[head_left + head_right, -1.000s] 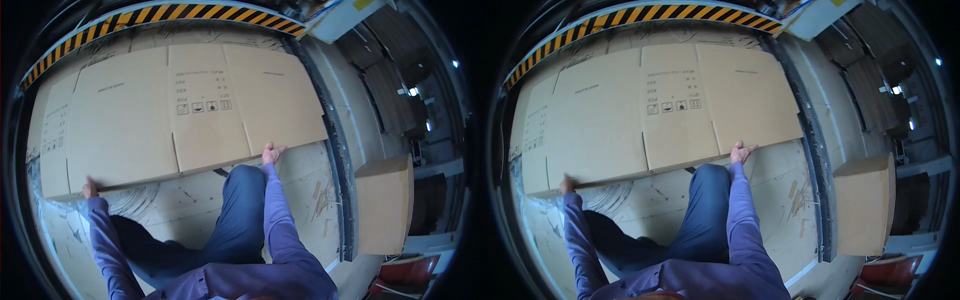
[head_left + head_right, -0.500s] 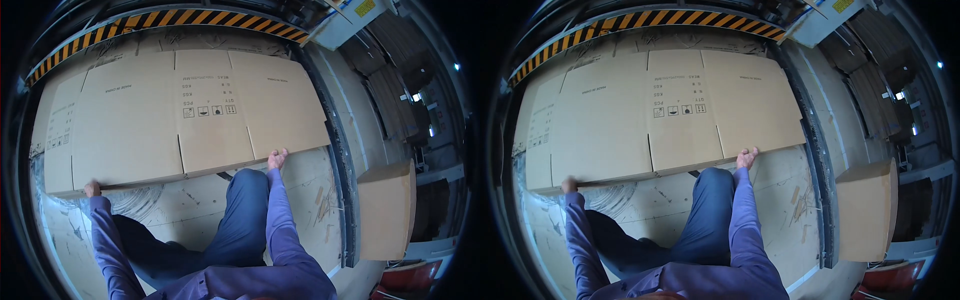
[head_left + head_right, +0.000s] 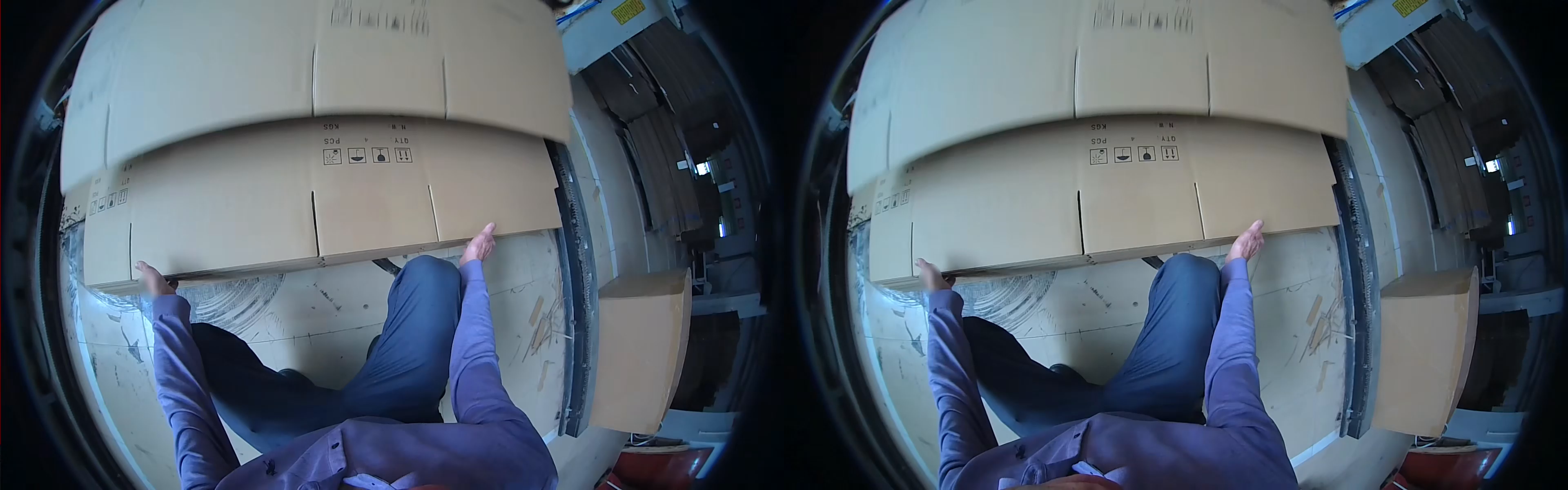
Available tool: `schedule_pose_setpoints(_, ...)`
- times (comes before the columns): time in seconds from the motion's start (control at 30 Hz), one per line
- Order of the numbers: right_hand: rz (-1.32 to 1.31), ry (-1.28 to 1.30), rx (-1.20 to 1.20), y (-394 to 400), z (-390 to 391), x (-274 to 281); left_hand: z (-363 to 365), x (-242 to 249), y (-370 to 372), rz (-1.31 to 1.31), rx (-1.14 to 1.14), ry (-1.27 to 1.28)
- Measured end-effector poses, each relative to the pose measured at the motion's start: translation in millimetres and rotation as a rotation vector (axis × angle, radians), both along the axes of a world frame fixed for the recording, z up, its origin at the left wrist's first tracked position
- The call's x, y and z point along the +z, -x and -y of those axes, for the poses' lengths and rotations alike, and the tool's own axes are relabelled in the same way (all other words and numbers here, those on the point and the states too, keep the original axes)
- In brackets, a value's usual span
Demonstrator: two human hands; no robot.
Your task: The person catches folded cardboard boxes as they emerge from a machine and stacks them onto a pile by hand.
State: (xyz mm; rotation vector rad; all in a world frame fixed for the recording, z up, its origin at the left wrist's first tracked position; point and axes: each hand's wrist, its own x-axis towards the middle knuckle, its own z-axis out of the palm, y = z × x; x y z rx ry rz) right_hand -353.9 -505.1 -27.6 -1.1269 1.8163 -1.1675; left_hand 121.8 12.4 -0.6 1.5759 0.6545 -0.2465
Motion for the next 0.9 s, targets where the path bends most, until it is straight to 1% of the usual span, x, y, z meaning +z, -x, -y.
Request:
schedule_pose_setpoints(0.07, 0.215, -0.21, -0.099, -1, -1, 12, -4, -2, -3, -0.008, 0.036, 0.03)
schedule_pose_setpoints(0.1, 0.297, -0.242, -0.112, -1, -3, 16, -7, -5, -4, -0.012, 0.055, 0.046)
schedule_pose_setpoints(0.13, 0.379, -0.274, -0.126, -2, -8, 22, -10, -8, -5, 0.016, 0.012, 0.084)
schedule_pose_setpoints(0.2, 0.364, -0.299, -0.134, -2, -13, 24, -24, -21, -6, 0.083, -0.067, 0.186)
schedule_pose_setpoints(0.23, 0.265, -0.294, -0.128, -1, -14, 20, -33, -32, -8, 0.117, -0.103, 0.254)
schedule_pose_setpoints(0.27, 0.162, -0.292, -0.122, 3, -15, 13, -51, -60, -16, 0.153, -0.129, 0.345)
schedule_pose_setpoints(0.3, 0.13, -0.278, -0.069, 10, -14, 3, -70, -90, -26, 0.189, -0.155, 0.437)
schedule_pose_setpoints(0.33, 0.109, -0.255, -0.018, 13, -8, -7, -80, -116, -45, 0.199, -0.151, 0.451)
schedule_pose_setpoints(0.37, 0.088, -0.234, 0.03, 14, -4, -15, -63, -99, -44, 0.12, -0.12, 0.37)
schedule_pose_setpoints(0.4, 0.083, -0.241, 0.04, 17, -7, -18, -40, -65, -26, 0.031, -0.088, 0.274)
schedule_pose_setpoints(0.43, 0.078, -0.244, 0.053, 15, -4, -18, -27, -43, -12, -0.057, -0.053, 0.181)
schedule_pose_setpoints(0.47, 0.08, -0.239, 0.07, 9, 2, -15, -30, -53, -22, -0.083, -0.054, 0.145)
schedule_pose_setpoints(0.57, 0.007, -0.363, 0.108, 6, 20, -23, -32, -73, -37, -0.08, -0.058, -0.093)
schedule_pose_setpoints(0.67, -0.228, -0.384, 0.047, -7, 30, -25, -27, -73, -35, -0.018, -0.016, -0.17)
schedule_pose_setpoints(0.77, -0.152, -0.474, 0.124, -4, 40, -32, -20, -57, -29, -0.063, -0.095, -0.332)
schedule_pose_setpoints(0.87, -0.21, -0.428, 0.115, -11, 31, -19, -24, -65, -37, -0.062, -0.163, -0.359)
schedule_pose_setpoints(0.9, -0.214, -0.416, 0.118, -11, 31, -19, -20, -61, -36, -0.047, -0.163, -0.365)
